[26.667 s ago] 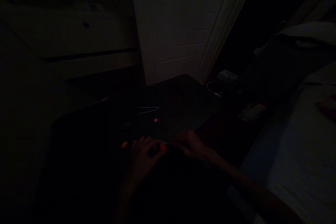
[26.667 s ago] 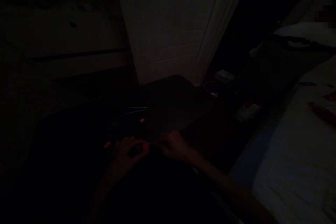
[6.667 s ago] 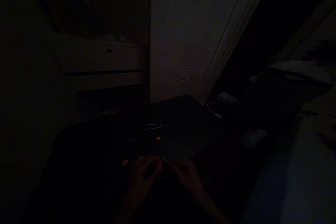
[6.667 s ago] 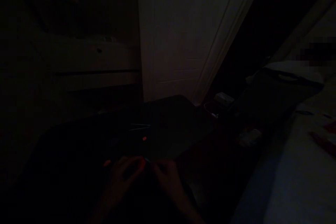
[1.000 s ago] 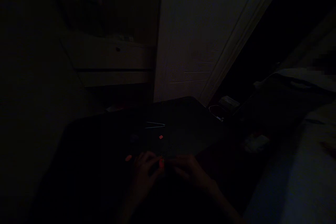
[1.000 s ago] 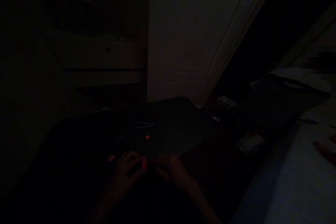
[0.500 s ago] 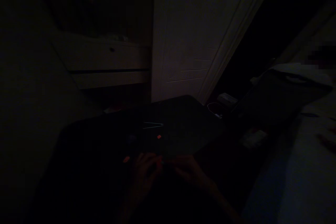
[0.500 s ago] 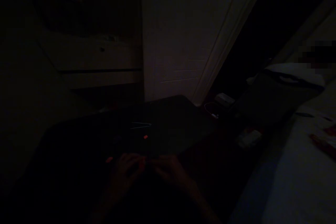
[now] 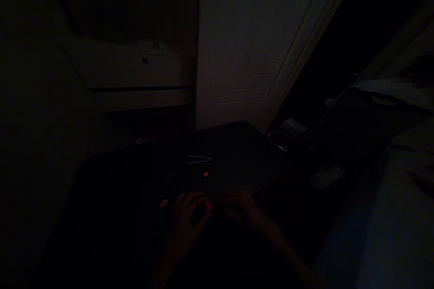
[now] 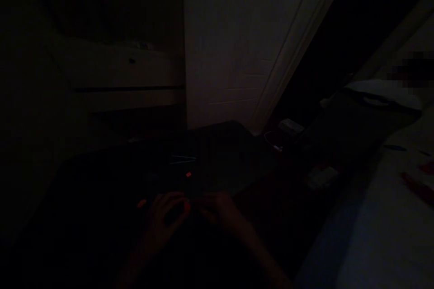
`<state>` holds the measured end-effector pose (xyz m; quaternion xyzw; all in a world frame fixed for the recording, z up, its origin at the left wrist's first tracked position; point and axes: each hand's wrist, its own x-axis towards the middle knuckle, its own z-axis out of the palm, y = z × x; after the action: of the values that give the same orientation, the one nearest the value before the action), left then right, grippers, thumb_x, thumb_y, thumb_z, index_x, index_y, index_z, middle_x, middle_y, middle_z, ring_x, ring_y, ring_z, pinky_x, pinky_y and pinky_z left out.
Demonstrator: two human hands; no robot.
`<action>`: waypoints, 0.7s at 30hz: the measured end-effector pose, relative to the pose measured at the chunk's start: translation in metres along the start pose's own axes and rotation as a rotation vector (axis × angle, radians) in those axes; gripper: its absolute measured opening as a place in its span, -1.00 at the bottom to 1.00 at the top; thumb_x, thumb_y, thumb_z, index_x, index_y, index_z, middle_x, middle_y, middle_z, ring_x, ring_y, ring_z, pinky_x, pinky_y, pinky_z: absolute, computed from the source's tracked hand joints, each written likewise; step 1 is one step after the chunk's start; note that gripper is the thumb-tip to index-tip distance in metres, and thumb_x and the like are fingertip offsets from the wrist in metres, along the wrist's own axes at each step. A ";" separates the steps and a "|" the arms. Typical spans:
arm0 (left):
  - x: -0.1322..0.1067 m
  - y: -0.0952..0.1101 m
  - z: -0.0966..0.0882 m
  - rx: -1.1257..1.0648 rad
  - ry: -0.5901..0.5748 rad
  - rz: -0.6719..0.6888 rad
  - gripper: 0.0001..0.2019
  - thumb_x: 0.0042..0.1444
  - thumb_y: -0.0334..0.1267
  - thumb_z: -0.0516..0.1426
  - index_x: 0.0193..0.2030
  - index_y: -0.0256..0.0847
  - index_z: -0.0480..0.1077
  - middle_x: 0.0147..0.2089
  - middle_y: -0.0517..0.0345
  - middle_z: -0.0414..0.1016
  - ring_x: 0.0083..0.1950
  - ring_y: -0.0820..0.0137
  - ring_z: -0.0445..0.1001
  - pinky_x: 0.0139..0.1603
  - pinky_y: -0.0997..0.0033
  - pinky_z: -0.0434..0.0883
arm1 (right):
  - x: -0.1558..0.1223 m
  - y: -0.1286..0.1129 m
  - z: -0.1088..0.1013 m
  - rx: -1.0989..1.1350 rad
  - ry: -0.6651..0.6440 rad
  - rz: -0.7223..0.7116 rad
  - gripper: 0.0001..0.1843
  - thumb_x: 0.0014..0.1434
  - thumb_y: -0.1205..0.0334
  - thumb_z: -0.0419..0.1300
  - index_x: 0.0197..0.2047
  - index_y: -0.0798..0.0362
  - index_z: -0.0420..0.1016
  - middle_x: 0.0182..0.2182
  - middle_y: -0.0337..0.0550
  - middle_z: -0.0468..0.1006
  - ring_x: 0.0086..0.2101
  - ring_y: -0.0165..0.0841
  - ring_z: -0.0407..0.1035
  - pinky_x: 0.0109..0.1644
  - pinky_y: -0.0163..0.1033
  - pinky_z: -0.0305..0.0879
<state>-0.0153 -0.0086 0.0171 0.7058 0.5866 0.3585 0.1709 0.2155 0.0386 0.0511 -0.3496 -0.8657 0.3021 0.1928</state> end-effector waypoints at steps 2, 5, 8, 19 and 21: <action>0.001 0.002 0.000 0.004 -0.008 -0.009 -0.80 0.16 -0.21 0.35 -0.06 0.04 0.65 0.08 0.14 0.68 0.11 0.08 0.55 0.17 -0.03 0.46 | 0.000 0.001 -0.003 -0.013 -0.025 0.002 -0.66 0.46 0.29 0.19 0.21 -0.07 0.65 -0.23 -0.12 0.66 -0.30 -0.33 0.52 -0.22 -0.32 0.32; 0.005 0.005 -0.002 0.003 -0.024 -0.033 -0.81 0.13 -0.23 0.37 -0.10 0.04 0.66 0.06 0.16 0.68 0.09 0.10 0.56 0.11 0.06 0.48 | 0.000 0.004 -0.003 0.013 -0.023 0.011 -0.68 0.49 0.24 0.17 0.18 -0.07 0.67 -0.26 -0.14 0.64 -0.31 -0.33 0.50 -0.23 -0.32 0.29; 0.007 0.006 -0.002 0.001 -0.044 -0.048 -0.82 0.14 -0.24 0.37 -0.10 0.06 0.67 0.05 0.18 0.68 0.08 0.11 0.55 0.11 0.07 0.47 | 0.000 0.009 -0.001 0.065 -0.016 0.009 -0.68 0.52 0.19 0.14 0.18 -0.07 0.67 -0.28 -0.16 0.62 -0.32 -0.34 0.48 -0.25 -0.32 0.27; 0.005 0.005 -0.001 0.008 -0.017 -0.031 -0.84 0.18 -0.25 0.34 -0.10 0.08 0.68 0.04 0.18 0.68 0.05 0.15 0.54 0.08 0.11 0.45 | 0.000 0.010 -0.008 0.040 -0.106 -0.024 -0.66 0.53 0.19 0.11 0.19 -0.05 0.65 -0.20 -0.10 0.66 -0.29 -0.33 0.50 -0.20 -0.31 0.30; 0.006 0.006 -0.001 0.014 -0.016 -0.030 -0.84 0.17 -0.25 0.35 -0.11 0.08 0.68 0.04 0.19 0.68 0.04 0.15 0.54 0.09 0.09 0.45 | 0.000 0.009 -0.008 0.031 -0.116 -0.026 -0.66 0.53 0.19 0.11 0.21 -0.06 0.64 -0.17 -0.09 0.67 -0.25 -0.32 0.52 -0.17 -0.31 0.32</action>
<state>-0.0116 -0.0051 0.0235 0.7009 0.5984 0.3460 0.1758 0.2244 0.0465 0.0517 -0.3171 -0.8751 0.3327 0.1516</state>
